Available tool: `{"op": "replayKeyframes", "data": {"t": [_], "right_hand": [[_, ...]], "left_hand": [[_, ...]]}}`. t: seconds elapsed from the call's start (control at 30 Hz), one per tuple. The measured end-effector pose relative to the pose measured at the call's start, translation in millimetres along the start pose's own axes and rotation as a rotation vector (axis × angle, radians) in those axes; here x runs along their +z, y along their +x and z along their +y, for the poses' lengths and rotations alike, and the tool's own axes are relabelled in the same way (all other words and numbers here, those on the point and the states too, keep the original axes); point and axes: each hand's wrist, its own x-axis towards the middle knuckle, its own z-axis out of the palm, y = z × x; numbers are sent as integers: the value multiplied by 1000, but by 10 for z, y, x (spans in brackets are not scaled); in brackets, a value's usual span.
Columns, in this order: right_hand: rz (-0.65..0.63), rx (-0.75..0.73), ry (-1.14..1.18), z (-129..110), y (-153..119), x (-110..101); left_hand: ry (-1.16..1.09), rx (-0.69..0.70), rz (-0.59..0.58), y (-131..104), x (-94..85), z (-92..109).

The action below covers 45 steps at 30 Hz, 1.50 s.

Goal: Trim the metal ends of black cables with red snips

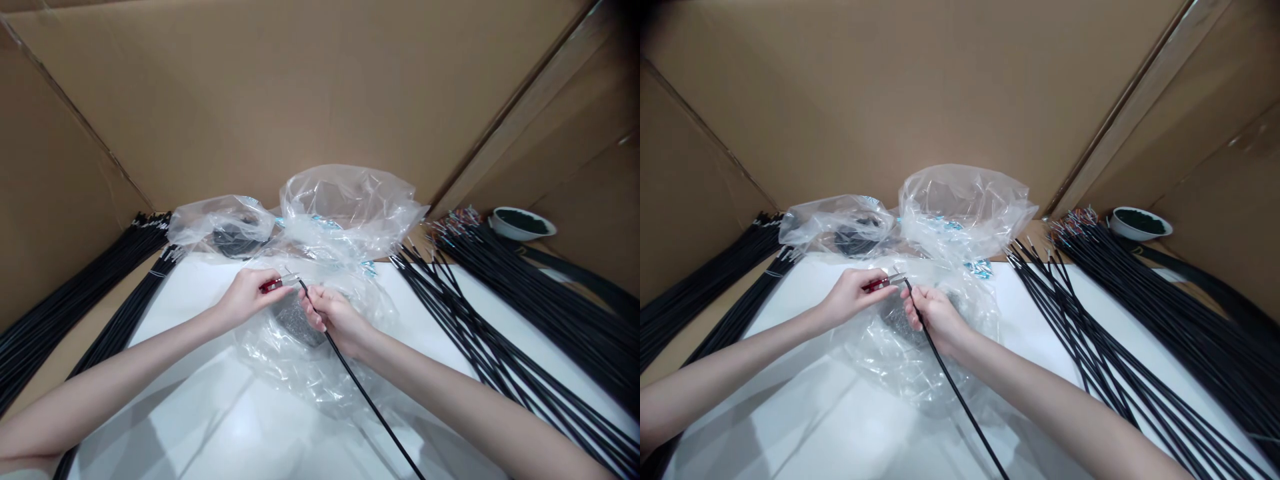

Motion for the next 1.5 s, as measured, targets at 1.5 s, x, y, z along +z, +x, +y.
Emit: {"op": "replayKeyframes", "data": {"t": [1.5], "right_hand": [[30, -102, -229, 47, -16, -17]], "left_hand": [[-117, -76, -134, 89, -99, 72]]}}
